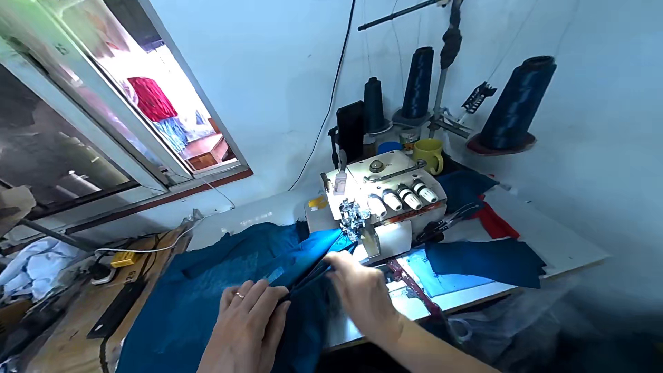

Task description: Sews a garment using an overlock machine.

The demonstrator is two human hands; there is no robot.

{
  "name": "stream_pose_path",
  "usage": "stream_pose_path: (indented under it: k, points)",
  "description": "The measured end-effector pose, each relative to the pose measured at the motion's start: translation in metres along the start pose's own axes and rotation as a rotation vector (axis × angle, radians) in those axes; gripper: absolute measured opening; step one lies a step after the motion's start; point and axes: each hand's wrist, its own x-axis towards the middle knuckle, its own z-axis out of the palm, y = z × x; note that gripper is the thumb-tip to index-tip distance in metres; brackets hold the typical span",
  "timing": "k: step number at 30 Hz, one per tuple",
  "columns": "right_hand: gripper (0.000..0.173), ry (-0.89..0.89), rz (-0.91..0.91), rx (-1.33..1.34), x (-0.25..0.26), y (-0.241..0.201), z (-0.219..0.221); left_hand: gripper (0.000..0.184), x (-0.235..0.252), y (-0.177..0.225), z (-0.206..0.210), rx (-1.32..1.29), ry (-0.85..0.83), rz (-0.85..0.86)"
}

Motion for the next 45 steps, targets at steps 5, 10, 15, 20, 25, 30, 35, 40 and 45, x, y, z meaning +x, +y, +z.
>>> stream_pose_path:
  k: [5, 10, 15, 20, 25, 30, 35, 40, 45]
  points:
    - [0.022, 0.086, -0.026, -0.054, 0.003, 0.053, 0.006, 0.037, 0.004, 0.009, 0.003, 0.147, -0.045, -0.063]
    - [0.022, 0.118, -0.016, -0.035, 0.001, 0.052, 0.007, 0.030, 0.008, 0.018, -0.005, -0.029, -0.066, -0.056]
    - [0.027, 0.178, 0.028, 0.048, -0.008, 0.055, 0.009, 0.028, 0.010, 0.037, -0.004, -0.231, -0.052, -0.066]
    - [0.013, 0.174, -0.035, 0.140, -0.010, 0.057, 0.008, 0.028, 0.005, 0.025, -0.002, -0.279, -0.041, -0.177]
    - [0.017, 0.123, -0.031, 0.155, -0.007, 0.056, 0.008, 0.028, 0.000, 0.024, -0.001, -0.294, -0.062, -0.181]
    - [0.014, 0.166, 0.005, 0.205, -0.008, 0.056, 0.007, 0.029, 0.000, 0.016, 0.003, -0.224, -0.030, -0.199]
    - [0.013, 0.198, 0.032, 0.214, -0.010, 0.057, 0.003, 0.030, 0.007, 0.013, 0.001, -0.396, -0.093, 0.057]
    - [0.028, 0.178, -0.097, 0.129, -0.019, 0.065, 0.000, 0.025, 0.021, 0.069, 0.017, -0.435, -0.236, 0.304]
    - [0.029, 0.132, -0.125, 0.097, -0.045, 0.083, -0.008, 0.025, 0.011, 0.095, 0.053, -0.457, -0.207, 0.360]
